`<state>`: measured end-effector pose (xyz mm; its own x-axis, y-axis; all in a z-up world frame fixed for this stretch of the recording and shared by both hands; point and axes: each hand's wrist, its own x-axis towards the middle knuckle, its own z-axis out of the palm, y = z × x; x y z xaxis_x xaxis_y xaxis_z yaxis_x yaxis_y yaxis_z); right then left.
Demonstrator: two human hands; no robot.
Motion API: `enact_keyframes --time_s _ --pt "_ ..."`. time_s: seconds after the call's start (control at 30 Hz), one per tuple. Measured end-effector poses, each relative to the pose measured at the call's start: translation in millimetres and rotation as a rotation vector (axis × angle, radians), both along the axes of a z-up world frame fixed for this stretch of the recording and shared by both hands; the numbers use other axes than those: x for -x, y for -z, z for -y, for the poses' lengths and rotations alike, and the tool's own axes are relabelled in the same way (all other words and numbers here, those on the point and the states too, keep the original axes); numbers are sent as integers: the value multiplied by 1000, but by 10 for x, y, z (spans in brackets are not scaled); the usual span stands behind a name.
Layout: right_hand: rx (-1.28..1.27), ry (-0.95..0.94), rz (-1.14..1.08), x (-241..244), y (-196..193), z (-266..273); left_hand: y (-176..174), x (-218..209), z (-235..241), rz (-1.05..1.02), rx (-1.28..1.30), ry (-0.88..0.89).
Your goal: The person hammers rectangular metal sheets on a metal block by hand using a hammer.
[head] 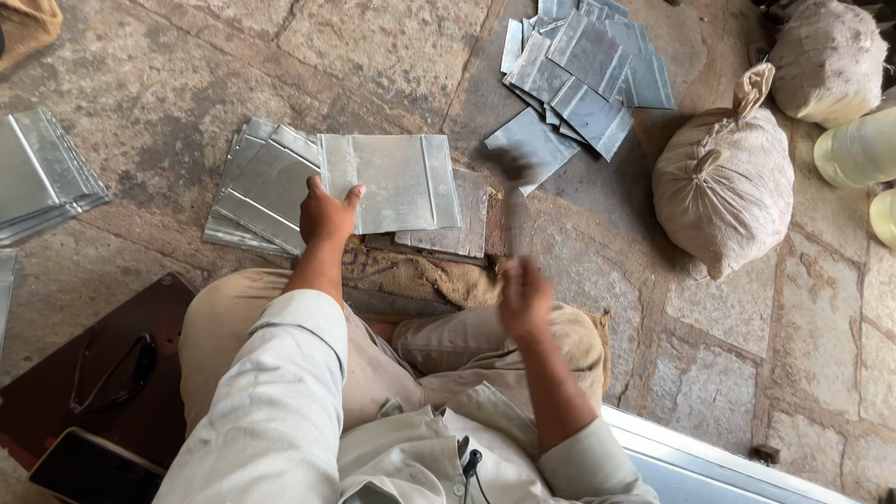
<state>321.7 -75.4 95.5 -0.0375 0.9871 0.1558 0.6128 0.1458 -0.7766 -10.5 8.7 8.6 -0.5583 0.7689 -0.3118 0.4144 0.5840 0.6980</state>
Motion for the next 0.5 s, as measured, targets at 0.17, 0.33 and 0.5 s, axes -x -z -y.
enact_keyframes --time_s 0.17,0.33,0.5 --pt "-818 -274 -503 -109 -943 -235 -19 -9 41 11 -26 -13" --pt "-720 -239 -468 53 -162 -66 -26 -12 48 19 11 -11" --pt "68 -128 401 43 872 152 3 -14 42 25 13 11"
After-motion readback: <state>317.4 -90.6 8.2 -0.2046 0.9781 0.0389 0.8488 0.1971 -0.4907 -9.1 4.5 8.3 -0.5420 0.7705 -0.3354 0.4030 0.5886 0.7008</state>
